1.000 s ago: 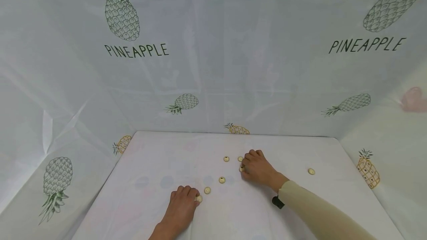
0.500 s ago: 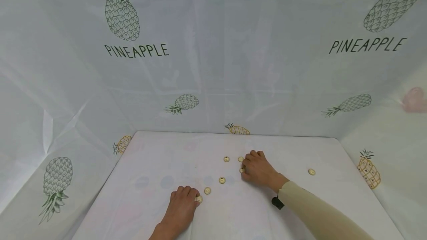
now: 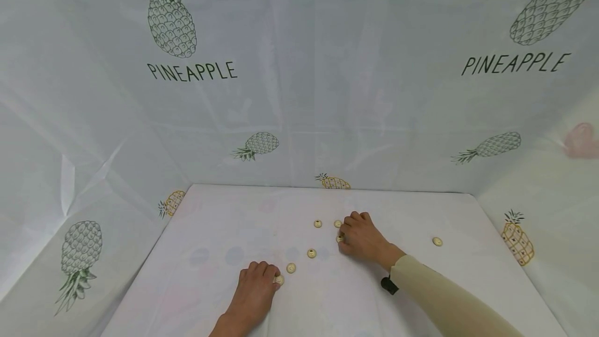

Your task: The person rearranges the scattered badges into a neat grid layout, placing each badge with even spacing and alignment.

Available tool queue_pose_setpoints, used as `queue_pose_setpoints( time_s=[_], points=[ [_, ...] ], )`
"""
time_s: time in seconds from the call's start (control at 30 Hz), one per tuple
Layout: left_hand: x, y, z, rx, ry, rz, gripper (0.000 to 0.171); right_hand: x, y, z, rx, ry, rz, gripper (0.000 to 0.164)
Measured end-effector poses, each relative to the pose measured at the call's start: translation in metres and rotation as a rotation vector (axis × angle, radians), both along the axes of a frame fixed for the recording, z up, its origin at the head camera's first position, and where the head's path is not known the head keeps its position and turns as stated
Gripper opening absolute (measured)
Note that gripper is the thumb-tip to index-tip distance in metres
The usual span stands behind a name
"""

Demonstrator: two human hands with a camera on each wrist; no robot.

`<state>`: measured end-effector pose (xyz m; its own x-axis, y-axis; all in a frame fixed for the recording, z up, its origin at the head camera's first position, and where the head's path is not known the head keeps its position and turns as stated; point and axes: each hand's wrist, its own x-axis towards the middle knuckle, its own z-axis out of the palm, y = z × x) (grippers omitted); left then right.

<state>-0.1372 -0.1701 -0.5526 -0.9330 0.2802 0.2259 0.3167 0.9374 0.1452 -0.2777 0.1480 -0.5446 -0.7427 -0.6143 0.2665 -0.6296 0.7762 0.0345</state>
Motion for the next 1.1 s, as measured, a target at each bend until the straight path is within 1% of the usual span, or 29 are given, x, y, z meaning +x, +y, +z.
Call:
queue_pose_setpoints(
  time_s=[0.27, 0.57, 0.9, 1.1],
  points=[
    [0.0000, 0.0000, -0.0004, 0.001, 0.001, 0.004, 0.024, 0.0001, 0.0003, -0.0011, 0.009, -0.004, -0.001, 0.012],
    [0.0012, 0.0008, 0.0023, 0.007, -0.011, 0.007, 0.024, 0.0015, -0.0002, 0.0007, 0.004, 0.000, 0.010, 0.011],
    [0.0007, 0.0004, 0.0013, -0.003, -0.015, 0.007, 0.024, 0.0009, 0.0013, -0.0014, -0.010, 0.028, 0.024, 0.010],
    [0.0000, 0.0004, 0.0008, -0.001, -0.023, 0.012, 0.023, 0.0010, 0.0008, -0.0025, -0.008, 0.011, 0.014, 0.011]
  ],
)
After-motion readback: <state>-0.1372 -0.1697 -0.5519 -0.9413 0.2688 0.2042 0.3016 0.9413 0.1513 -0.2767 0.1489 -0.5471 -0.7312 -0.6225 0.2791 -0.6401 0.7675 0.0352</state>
